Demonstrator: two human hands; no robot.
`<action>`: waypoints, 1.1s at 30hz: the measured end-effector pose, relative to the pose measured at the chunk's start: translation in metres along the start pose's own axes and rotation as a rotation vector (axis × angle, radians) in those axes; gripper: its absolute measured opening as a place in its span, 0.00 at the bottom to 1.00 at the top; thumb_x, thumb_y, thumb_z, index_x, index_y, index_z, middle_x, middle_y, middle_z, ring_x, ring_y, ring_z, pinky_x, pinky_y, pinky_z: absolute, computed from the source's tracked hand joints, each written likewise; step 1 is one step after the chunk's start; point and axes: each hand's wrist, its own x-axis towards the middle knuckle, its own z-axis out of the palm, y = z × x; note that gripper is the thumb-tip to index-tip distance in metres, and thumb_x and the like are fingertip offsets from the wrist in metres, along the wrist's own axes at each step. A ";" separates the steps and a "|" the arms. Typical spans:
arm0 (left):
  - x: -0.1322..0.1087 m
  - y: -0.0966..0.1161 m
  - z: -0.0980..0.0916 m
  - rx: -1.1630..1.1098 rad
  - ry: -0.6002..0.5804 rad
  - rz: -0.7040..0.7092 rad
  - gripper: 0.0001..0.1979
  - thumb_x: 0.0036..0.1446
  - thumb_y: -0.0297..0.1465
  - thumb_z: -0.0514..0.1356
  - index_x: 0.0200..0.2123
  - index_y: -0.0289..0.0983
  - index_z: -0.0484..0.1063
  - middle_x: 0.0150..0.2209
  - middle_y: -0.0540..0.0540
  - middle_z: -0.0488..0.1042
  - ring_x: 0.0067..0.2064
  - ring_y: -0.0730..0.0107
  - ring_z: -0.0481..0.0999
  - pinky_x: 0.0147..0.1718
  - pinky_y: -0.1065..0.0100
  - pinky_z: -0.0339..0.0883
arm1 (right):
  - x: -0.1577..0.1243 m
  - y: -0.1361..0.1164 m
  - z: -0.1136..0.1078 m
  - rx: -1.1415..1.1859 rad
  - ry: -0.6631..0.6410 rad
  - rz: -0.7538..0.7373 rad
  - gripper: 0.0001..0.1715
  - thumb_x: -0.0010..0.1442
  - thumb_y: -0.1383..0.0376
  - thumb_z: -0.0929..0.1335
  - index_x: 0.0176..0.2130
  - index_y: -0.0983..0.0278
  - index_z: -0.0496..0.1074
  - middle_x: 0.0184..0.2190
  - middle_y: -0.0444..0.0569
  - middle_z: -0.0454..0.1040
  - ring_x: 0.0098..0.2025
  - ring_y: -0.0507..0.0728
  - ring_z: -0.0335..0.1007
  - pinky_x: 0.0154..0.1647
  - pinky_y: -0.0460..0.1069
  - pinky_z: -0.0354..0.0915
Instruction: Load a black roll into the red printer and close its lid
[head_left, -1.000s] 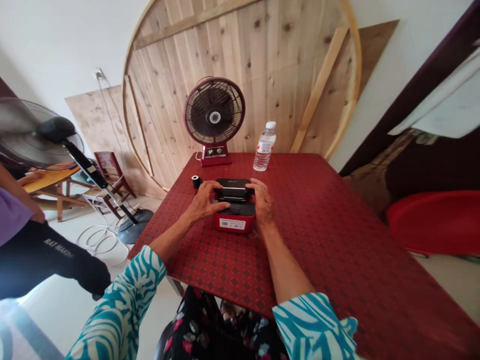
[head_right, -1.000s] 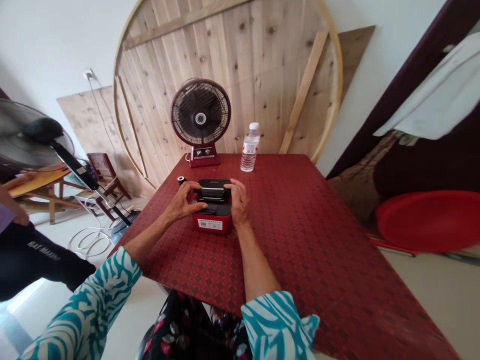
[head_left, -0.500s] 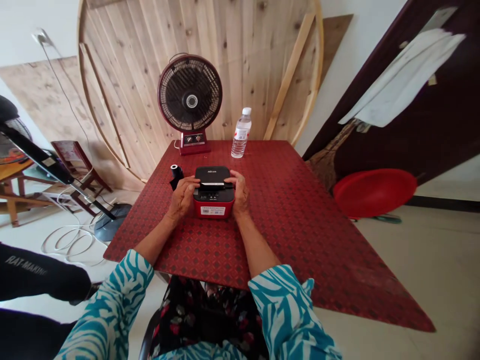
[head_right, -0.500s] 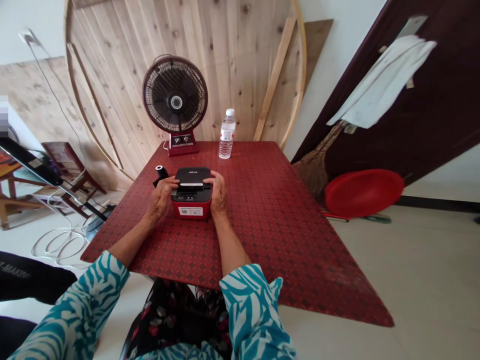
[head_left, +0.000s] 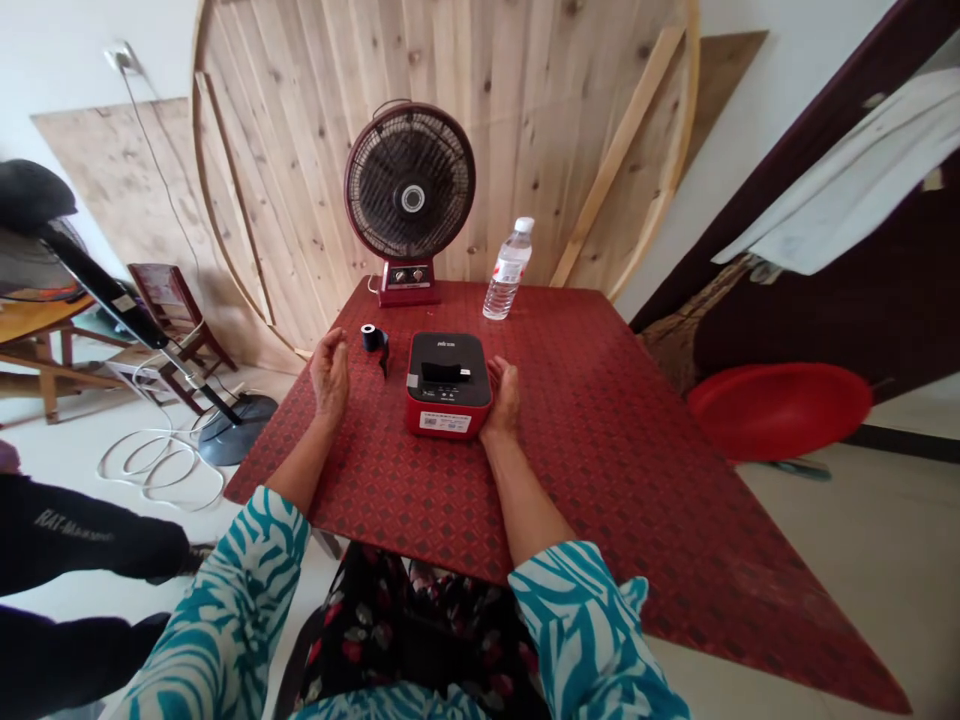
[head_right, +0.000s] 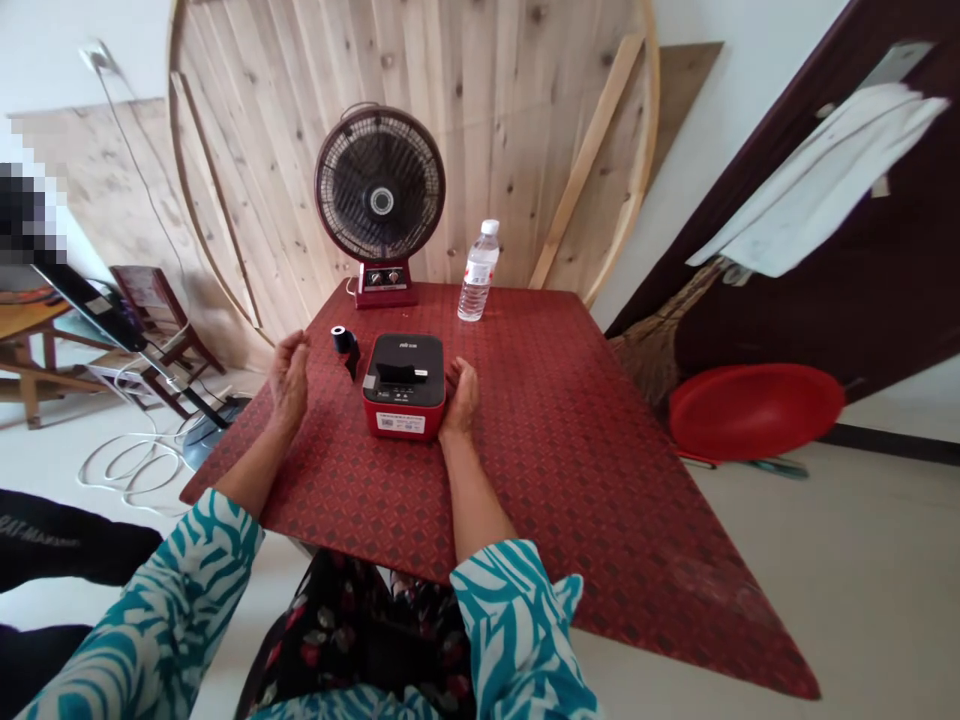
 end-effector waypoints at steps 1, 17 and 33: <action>0.008 -0.010 -0.001 0.016 -0.023 -0.073 0.16 0.60 0.37 0.60 0.49 0.38 0.72 0.51 0.42 0.76 0.56 0.61 0.74 0.61 0.57 0.63 | 0.001 0.002 0.000 0.002 0.023 0.030 0.34 0.58 0.41 0.56 0.47 0.60 0.72 0.47 0.51 0.76 0.49 0.58 0.72 0.51 0.56 0.66; 0.053 -0.067 0.030 0.060 -0.185 -0.353 0.36 0.42 0.22 0.67 0.57 0.32 0.63 0.61 0.29 0.67 0.63 0.51 0.68 0.61 0.52 0.62 | -0.004 -0.005 -0.004 -0.124 -0.038 -0.001 0.22 0.58 0.52 0.61 0.39 0.62 0.75 0.39 0.50 0.78 0.43 0.57 0.71 0.46 0.53 0.66; -0.057 0.024 0.023 -0.152 -0.547 -0.374 0.25 0.60 0.49 0.58 0.54 0.41 0.73 0.48 0.41 0.79 0.53 0.55 0.77 0.46 0.57 0.73 | 0.006 0.019 -0.002 -0.015 -0.052 0.059 0.28 0.55 0.44 0.64 0.44 0.60 0.74 0.41 0.47 0.79 0.44 0.56 0.73 0.47 0.53 0.67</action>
